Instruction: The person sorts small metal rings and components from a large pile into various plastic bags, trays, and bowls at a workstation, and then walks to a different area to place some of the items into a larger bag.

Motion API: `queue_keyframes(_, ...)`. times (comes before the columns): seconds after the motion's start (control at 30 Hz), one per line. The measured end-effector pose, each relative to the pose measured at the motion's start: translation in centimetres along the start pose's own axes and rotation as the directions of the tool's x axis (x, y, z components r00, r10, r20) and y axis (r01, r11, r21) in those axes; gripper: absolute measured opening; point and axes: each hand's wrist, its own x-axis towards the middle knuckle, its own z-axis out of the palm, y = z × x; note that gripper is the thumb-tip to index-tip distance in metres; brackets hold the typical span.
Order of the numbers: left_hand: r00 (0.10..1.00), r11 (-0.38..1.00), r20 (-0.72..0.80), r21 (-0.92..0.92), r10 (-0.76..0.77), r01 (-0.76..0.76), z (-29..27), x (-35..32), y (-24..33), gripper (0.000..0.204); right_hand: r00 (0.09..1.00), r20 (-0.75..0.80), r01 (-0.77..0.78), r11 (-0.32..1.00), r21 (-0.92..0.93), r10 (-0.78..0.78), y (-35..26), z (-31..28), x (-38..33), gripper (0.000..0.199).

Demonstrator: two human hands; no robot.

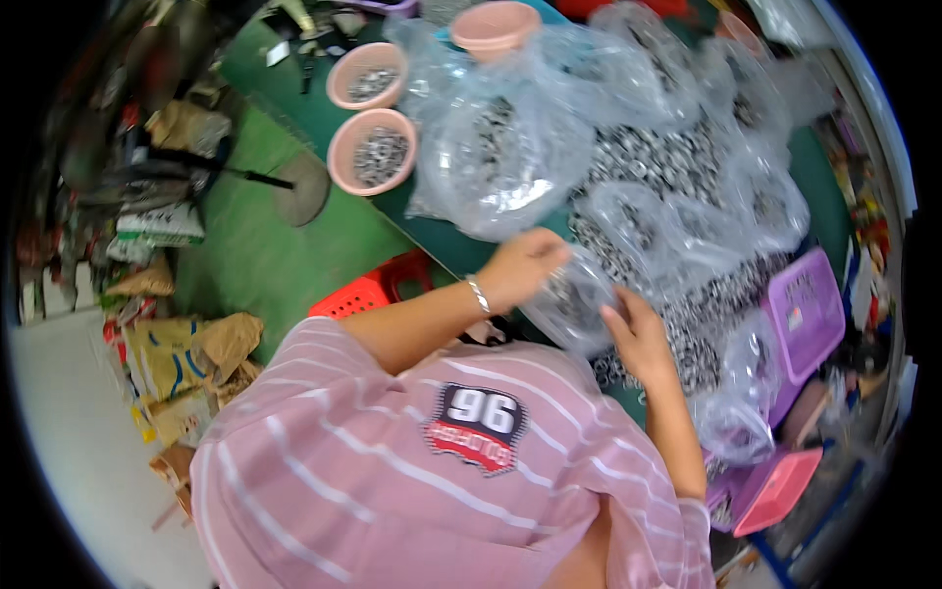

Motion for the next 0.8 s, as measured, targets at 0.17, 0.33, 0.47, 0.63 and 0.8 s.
queue_keyframes(0.17,0.981,0.968,-0.157,0.241,0.116,-0.076,-3.0,0.0,-4.3,0.043,0.876,-0.279,0.275,0.883,-0.380,-0.392,-1.1,-0.9,3.6,0.034)
queue_keyframes(0.33,0.741,0.416,0.253,0.694,0.622,-0.587,-1.4,-1.8,1.9,0.059,0.927,-0.183,0.164,0.794,-0.586,-0.326,0.6,0.4,8.7,0.030)
queue_keyframes(0.47,0.631,-0.013,0.550,0.759,0.546,-0.651,-0.2,0.4,1.2,0.056,0.930,-0.097,0.237,0.778,-0.581,-0.355,0.9,2.2,8.0,0.025)
queue_keyframes(0.63,0.724,0.183,0.588,0.716,0.362,-0.673,0.4,3.5,-0.6,0.043,0.944,0.001,0.283,0.807,-0.519,-0.331,0.7,2.5,4.1,0.025)
queue_keyframes(0.8,0.567,0.083,0.667,0.610,0.483,-0.788,1.2,4.4,1.1,0.046,0.764,-0.369,0.294,0.794,-0.532,-0.530,0.6,-2.3,5.3,0.029)
